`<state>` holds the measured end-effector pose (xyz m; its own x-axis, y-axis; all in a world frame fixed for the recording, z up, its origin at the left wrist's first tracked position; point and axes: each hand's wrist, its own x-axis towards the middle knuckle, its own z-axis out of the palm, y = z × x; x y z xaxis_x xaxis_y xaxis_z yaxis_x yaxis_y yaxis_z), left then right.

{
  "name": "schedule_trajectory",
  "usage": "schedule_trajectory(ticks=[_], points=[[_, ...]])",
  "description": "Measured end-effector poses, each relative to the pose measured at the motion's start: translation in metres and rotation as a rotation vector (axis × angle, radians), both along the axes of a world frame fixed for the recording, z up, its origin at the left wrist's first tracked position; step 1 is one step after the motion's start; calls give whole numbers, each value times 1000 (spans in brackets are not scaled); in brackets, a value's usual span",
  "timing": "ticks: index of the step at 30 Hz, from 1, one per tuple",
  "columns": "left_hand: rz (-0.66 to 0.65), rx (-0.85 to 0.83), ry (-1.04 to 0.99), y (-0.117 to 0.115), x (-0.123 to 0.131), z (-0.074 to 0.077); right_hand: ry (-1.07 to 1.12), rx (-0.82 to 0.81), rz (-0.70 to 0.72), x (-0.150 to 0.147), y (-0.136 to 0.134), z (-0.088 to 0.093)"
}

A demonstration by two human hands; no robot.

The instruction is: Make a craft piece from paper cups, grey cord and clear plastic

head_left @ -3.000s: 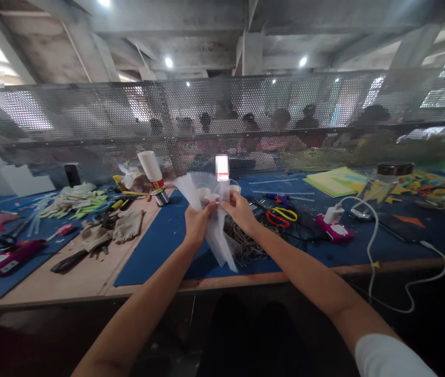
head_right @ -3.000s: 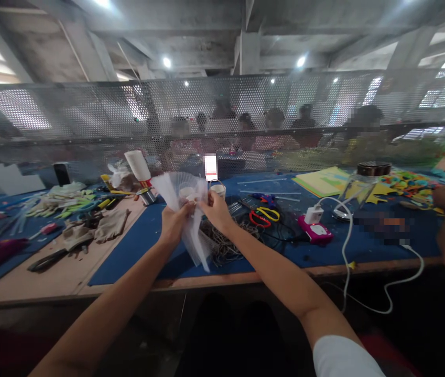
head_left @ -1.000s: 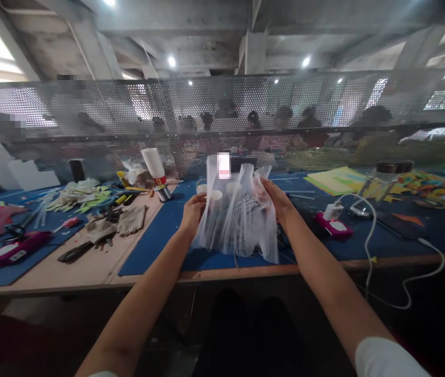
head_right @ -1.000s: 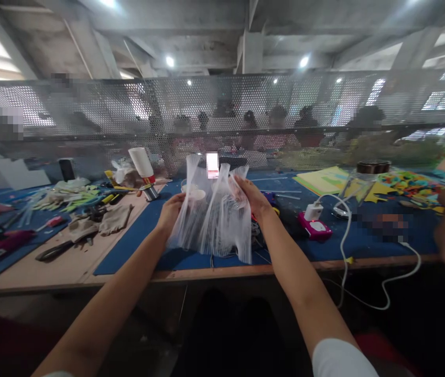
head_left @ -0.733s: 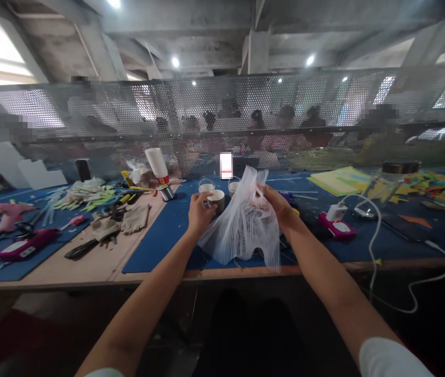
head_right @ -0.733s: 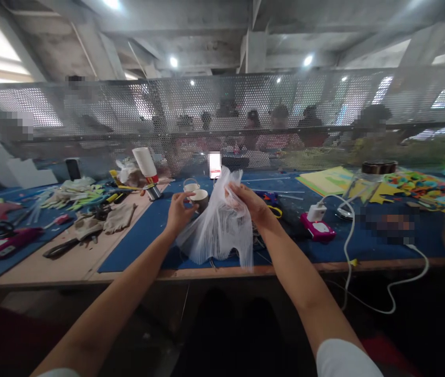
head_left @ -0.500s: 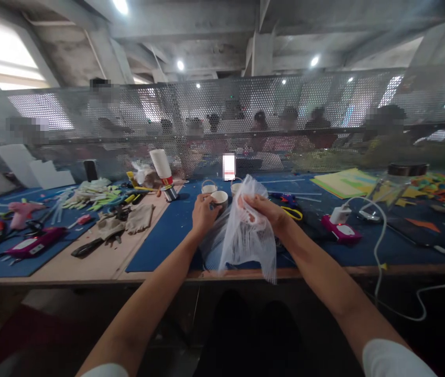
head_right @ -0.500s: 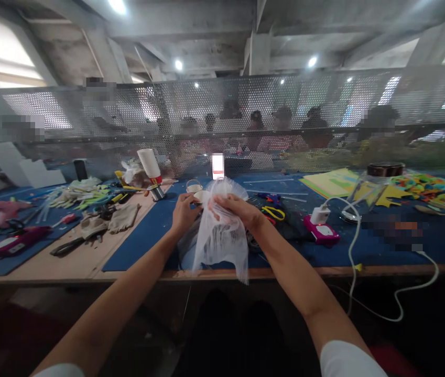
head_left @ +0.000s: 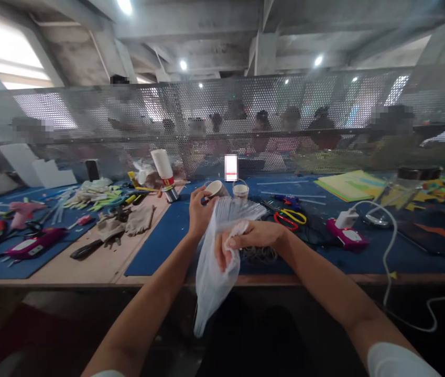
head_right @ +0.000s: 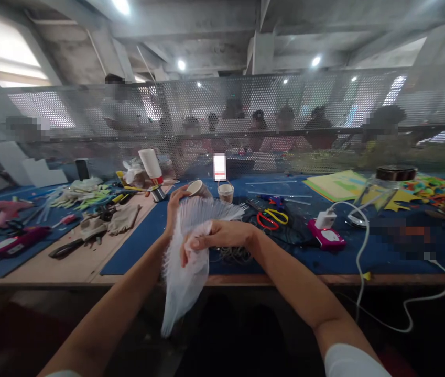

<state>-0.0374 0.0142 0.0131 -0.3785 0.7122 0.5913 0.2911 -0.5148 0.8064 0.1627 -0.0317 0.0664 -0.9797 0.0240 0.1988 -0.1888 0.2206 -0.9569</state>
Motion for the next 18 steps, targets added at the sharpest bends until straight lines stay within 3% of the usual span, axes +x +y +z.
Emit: schedule_trajectory(ticks=[3, 6, 8, 9, 10, 13, 14, 15, 18], points=[[-53, -35, -84, 6, -2, -2, -128, -57, 62, -9, -16, -3], [-126, -64, -171, 9, -4, -4, -335, -171, 420, -22, -39, -9], [-158, -80, -238, 8, -4, -4, -436, -165, 593, -26, -49, -6], [-171, -87, -268, 7, -4, -3, -453, -139, 600, -25, -52, -2], [-185, -93, -294, 5, -3, -1, -435, -118, 530, -24, -54, 2], [-225, -108, -335, 3, -2, 3, -248, 8, 42, -21, -57, 13], [-236, -108, -336, 2, -2, 5, -227, 47, -5, -22, -59, 15], [-242, -103, -334, 2, -2, 7, -232, 66, 43, -25, -62, 16], [-259, -77, -304, 2, -1, 15, -246, -14, 488, -35, -72, 20]])
